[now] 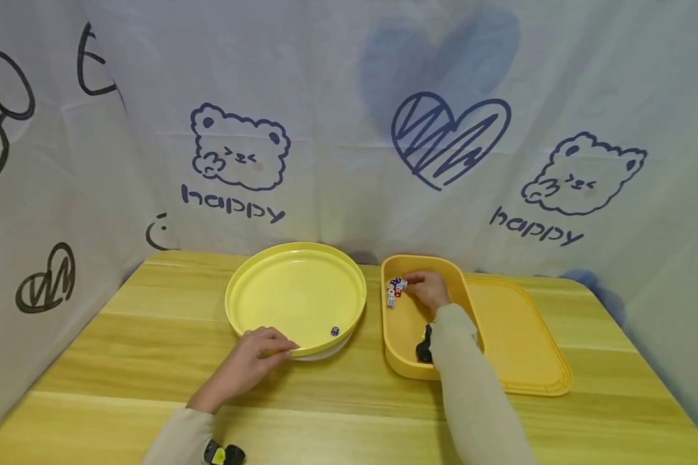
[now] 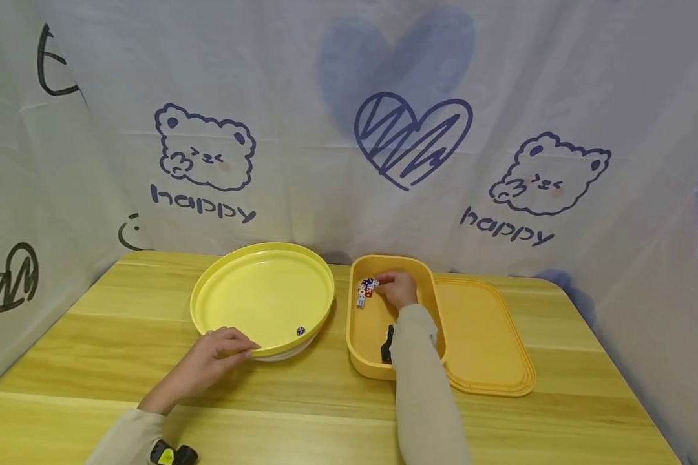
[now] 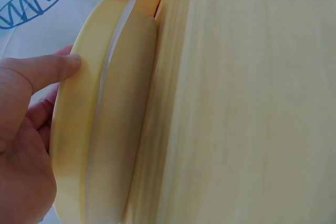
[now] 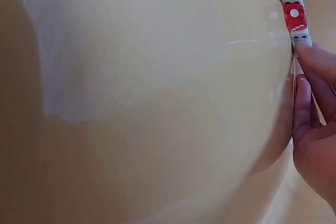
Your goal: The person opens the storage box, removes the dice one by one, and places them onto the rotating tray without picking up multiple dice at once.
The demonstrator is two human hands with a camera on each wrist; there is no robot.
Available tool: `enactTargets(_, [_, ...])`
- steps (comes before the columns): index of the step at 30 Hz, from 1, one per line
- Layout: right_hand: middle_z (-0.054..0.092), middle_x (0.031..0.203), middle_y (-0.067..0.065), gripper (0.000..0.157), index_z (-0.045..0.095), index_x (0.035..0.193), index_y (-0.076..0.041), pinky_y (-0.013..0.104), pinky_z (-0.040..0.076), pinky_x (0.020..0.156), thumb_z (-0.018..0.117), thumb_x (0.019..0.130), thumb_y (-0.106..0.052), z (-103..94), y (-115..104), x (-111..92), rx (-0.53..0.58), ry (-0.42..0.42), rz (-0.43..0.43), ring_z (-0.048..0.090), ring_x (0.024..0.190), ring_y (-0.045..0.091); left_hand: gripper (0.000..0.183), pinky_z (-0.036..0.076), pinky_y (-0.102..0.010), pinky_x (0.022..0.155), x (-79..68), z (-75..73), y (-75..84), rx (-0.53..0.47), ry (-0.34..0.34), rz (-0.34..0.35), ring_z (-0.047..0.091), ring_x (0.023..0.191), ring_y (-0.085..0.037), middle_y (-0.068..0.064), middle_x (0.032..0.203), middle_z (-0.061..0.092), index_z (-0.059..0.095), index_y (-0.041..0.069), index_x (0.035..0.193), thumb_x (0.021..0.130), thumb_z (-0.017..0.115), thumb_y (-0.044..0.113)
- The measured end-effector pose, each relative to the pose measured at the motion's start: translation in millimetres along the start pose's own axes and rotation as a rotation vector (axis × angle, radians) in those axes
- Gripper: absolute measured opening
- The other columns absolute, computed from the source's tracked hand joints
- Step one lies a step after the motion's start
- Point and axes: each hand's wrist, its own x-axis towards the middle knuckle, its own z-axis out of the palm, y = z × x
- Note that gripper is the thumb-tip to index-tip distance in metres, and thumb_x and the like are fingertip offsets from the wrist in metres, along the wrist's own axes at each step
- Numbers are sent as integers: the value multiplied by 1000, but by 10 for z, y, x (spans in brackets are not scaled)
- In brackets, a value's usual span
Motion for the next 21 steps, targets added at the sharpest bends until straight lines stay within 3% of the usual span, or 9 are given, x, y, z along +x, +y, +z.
enactTargets(3, [69, 104, 20, 19, 71, 104, 7, 42, 47, 89, 69, 86, 2, 12, -74, -46, -29, 3, 24, 61, 98, 33, 17, 44, -32, 74, -11, 0, -1, 1, 1, -1, 57, 83, -11, 3, 91, 66, 75, 3, 100, 84, 70, -2])
enactTargets(8, [67, 103, 22, 18, 68, 105, 10, 41, 47, 88, 65, 88, 4, 23, -127, -81, -72, 21, 21, 59, 94, 33, 17, 44, -32, 74, -7, 11, -11, -2, -3, -10, 57, 84, -11, 4, 92, 66, 75, 4, 100, 85, 70, -1])
enactTargets(17, [62, 103, 21, 19, 63, 111, 9, 38, 48, 84, 58, 93, 4, 41, -295, -65, -31, 60, 10, 56, 94, 30, 17, 44, -33, 76, -10, 7, -22, 4, -11, -31, 57, 86, -11, 5, 92, 66, 76, 5, 100, 85, 70, -1])
enactTargets(21, [61, 105, 20, 19, 62, 112, 8, 35, 48, 81, 57, 95, 2, -8, -377, -81, -28, 31, 13, 57, 93, 29, 16, 44, -33, 76, -9, 5, -11, -4, -22, -44, 57, 86, -11, 5, 93, 66, 76, 5, 100, 86, 70, 1])
